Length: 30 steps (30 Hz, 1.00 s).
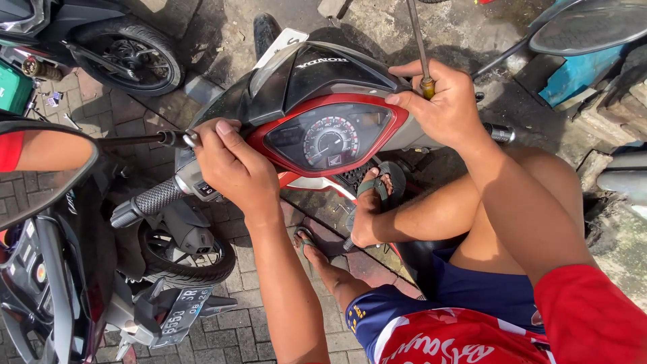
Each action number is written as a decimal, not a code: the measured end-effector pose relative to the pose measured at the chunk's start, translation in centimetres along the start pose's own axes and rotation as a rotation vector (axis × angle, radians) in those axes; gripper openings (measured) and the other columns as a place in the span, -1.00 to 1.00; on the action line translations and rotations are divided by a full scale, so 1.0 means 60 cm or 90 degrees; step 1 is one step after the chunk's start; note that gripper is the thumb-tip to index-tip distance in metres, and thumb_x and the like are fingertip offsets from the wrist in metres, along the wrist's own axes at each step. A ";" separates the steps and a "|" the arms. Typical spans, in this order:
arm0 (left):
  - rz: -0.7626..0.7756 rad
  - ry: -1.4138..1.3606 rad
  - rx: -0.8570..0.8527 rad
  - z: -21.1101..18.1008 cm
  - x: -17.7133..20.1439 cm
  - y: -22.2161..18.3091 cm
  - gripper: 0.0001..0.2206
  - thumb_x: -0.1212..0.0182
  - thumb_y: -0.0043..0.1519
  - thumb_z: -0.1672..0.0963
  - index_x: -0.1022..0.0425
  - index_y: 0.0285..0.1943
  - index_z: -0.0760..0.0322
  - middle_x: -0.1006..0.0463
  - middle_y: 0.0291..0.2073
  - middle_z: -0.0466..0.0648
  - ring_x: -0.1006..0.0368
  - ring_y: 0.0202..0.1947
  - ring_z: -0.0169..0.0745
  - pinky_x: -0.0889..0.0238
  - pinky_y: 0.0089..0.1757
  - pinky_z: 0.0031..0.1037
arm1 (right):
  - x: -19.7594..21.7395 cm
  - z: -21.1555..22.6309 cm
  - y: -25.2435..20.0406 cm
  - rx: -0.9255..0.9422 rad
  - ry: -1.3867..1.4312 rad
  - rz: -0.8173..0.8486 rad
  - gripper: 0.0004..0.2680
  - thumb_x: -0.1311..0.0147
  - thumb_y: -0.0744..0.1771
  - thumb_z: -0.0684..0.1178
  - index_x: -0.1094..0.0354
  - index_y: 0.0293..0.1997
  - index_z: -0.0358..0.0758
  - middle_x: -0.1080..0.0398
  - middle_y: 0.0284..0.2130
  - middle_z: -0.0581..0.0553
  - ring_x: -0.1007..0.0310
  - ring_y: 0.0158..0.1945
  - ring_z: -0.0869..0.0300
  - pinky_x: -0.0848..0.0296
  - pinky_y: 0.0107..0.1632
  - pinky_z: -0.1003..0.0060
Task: The person is using a screwdriver to remove screws from the speedometer housing of a motorcycle and then prying the cover off.
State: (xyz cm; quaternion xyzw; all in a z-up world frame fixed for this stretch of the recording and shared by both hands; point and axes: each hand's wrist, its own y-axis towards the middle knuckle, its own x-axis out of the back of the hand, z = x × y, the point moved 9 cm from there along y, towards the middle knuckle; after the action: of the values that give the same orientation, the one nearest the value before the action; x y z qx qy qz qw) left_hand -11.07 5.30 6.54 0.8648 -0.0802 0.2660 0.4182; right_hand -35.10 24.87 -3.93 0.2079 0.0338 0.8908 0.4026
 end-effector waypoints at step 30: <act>-0.070 0.032 -0.056 -0.019 0.006 -0.072 -0.75 0.06 0.50 0.13 -0.27 -0.27 0.32 -0.43 -0.22 0.11 -0.18 -0.15 0.04 -0.09 0.05 -0.29 | -0.003 0.052 -0.049 0.183 0.066 -0.080 -0.74 -0.40 0.27 -0.27 -0.53 0.04 -0.45 -0.27 -0.69 -0.13 -0.24 -0.65 0.14 -0.30 -0.48 0.33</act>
State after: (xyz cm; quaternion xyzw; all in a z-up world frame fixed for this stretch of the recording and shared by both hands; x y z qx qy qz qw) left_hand -9.66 8.92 4.38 0.8417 -0.0336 0.2605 0.4717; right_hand -31.68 26.38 -1.84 0.2143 0.1947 0.8594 0.4215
